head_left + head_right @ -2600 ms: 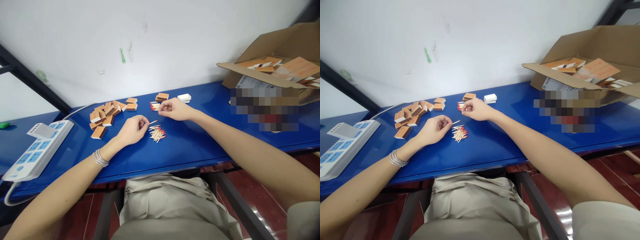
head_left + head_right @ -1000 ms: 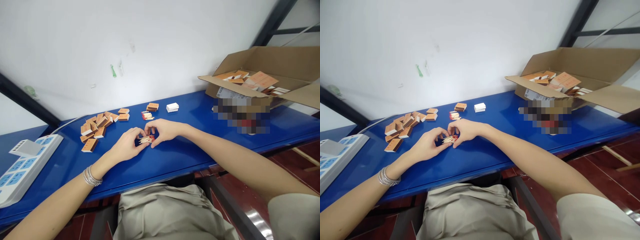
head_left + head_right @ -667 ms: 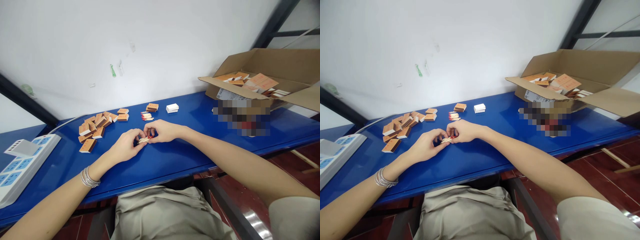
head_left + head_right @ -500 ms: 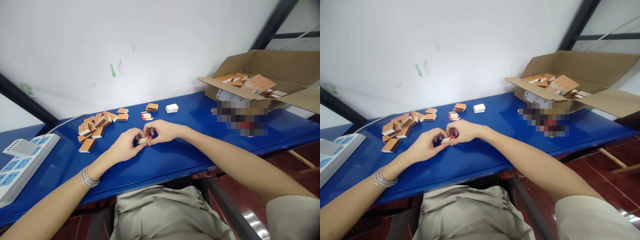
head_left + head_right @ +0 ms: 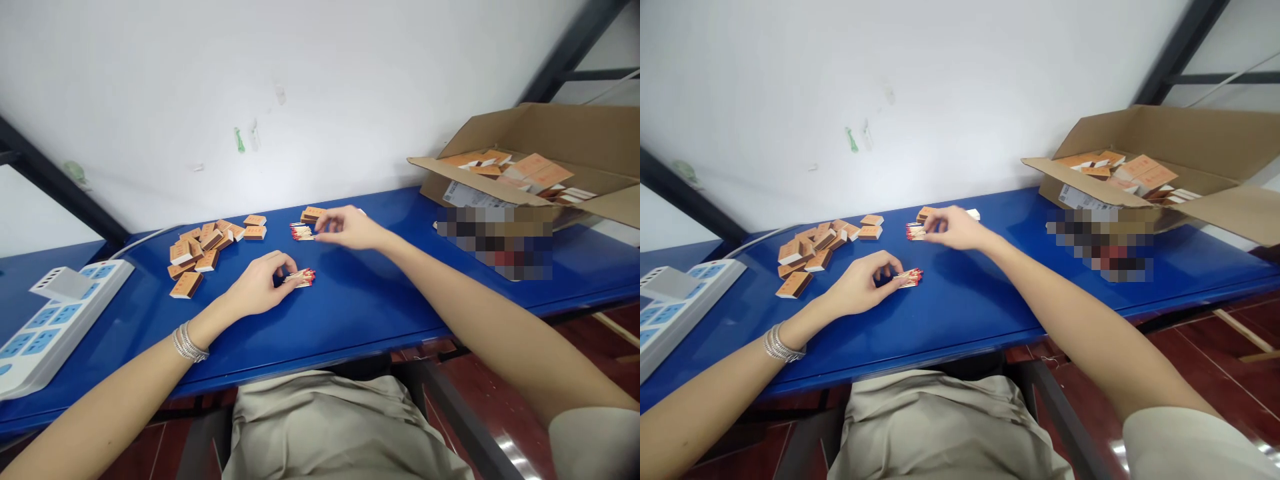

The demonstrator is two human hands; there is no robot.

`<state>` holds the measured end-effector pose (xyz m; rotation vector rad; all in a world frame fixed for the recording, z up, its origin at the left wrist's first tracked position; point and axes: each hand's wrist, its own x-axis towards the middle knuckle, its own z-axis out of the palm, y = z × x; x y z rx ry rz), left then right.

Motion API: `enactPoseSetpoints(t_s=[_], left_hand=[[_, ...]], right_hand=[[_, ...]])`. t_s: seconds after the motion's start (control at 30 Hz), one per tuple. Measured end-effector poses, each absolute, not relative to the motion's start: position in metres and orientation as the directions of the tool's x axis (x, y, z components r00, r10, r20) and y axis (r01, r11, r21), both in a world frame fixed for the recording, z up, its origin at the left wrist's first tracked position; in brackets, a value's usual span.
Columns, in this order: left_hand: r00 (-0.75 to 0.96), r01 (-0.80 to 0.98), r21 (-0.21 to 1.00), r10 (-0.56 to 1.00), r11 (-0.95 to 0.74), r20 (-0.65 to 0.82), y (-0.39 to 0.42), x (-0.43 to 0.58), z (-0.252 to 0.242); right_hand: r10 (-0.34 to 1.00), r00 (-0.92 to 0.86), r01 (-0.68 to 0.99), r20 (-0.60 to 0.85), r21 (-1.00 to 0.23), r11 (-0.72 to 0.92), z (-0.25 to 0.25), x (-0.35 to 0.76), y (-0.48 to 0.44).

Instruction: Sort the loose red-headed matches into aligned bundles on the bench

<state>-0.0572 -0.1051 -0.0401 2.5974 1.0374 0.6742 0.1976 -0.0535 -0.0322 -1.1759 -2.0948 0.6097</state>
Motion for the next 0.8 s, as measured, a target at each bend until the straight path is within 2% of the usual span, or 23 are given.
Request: enactPoseSetpoints(t_s=[0.03, 0.13, 0.23, 0.37, 0.43, 0.63, 0.8], left_hand=[[0.626, 0.580, 0.415, 0.710, -0.701, 0.324, -0.103, -0.059, -0.040], [0.560, 0.606, 0.484, 0.771, -0.630, 0.303, -0.093, -0.064, -0.043], [0.505, 0.627, 0.522, 0.812, -0.578, 0.293, -0.080, -0.065, -0.048], [0.504, 0.673, 0.407, 0.785, -0.618, 0.360, -0.051, -0.053, -0.055], [0.489, 0.694, 0.403, 0.801, -0.597, 0.345, -0.033, -0.043, -0.057], [0.521, 0.702, 0.414, 0.814, -0.580, 0.256, 0.006, -0.028, -0.057], [0.550, 0.651, 0.430, 0.779, -0.626, 0.301, 0.016, -0.033, -0.062]], right_hand=[[0.895, -0.291, 0.616, 0.337, -0.650, 0.445, -0.032, 0.205, -0.048], [0.918, -0.212, 0.698, 0.336, -0.605, 0.383, -0.031, 0.219, -0.040], [0.923, -0.231, 0.737, 0.308, -0.564, 0.373, -0.036, 0.214, -0.039], [0.892, -0.306, 0.731, 0.333, -0.518, 0.444, -0.050, 0.194, -0.035], [0.870, -0.323, 0.726, 0.373, -0.492, 0.480, -0.057, 0.187, -0.031], [0.874, -0.307, 0.713, 0.377, -0.518, 0.474, -0.067, 0.186, -0.020], [0.878, -0.351, 0.725, 0.325, -0.499, 0.475, -0.064, 0.186, -0.019]])
